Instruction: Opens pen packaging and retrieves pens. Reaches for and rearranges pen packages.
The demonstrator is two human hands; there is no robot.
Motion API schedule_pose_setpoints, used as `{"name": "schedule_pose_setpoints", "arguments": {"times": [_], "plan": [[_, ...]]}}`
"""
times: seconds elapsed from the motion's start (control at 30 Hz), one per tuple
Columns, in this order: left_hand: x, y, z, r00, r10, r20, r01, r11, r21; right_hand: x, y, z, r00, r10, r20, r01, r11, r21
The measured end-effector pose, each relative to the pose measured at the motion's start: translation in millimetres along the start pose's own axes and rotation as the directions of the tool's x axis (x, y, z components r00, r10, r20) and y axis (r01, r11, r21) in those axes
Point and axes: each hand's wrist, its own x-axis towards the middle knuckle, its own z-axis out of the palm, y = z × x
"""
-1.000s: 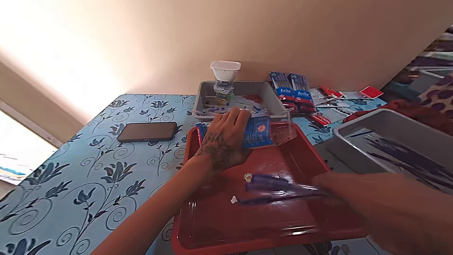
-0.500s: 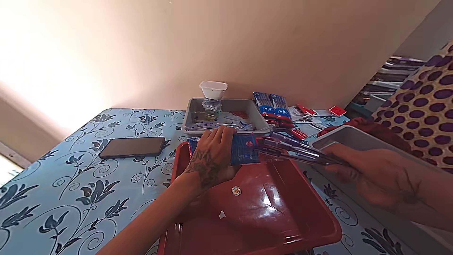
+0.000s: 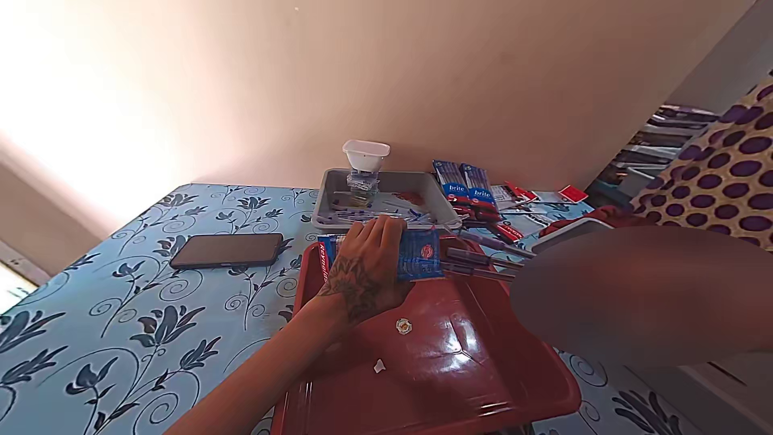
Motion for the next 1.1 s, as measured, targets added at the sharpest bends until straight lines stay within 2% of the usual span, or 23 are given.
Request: {"name": "schedule_pose_setpoints", "arguments": {"times": [0.1,0.2,0.3,0.5,0.73,0.83,0.97,1.1], "plan": [[0.1,-0.1,-0.1,1.0,-0.011,-0.005,0.011,1.0,0.008,10.0,-5.3,-1.8,0.999,-0.039,0.02,0.039,0.999,-0.001],[-0.3,0.1,-0.2,0.999,-0.041,0.009,0.041,0.999,0.02,12.5,-9.5,-2.4,0.997,-0.073,0.041,0.076,0.994,-0.08],[-0.3,0.3,-1.4,0.996,-0.088,0.034,0.087,0.996,0.014,7.0,-6.7,1.6,0.984,-0.168,-0.058,0.156,0.972,-0.176],[0.2,2.5,-0.6,0.986,-0.155,0.062,0.158,0.986,-0.047,-8.9,-7.6,15.9,0.961,-0.223,-0.165,0.162,0.932,-0.323],[1.0,5.8,0.3,0.991,-0.126,0.046,0.127,0.992,-0.016,-1.4,-6.5,9.1,0.956,-0.265,-0.123,0.211,0.918,-0.335],[1.2,6.6,-1.0,0.985,-0.161,0.057,0.162,0.987,-0.006,-1.4,-1.4,8.8,0.929,-0.335,-0.159,0.262,0.896,-0.358],[0.8,6.5,-3.0,0.964,-0.226,0.139,0.233,0.972,-0.033,-10.5,-14.7,17.5,0.934,-0.307,-0.186,0.204,0.881,-0.427],[1.5,8.1,-2.8,0.963,-0.222,0.153,0.226,0.974,-0.014,-8.5,-10.2,20.0,0.929,-0.319,-0.188,0.207,0.869,-0.449]]}}
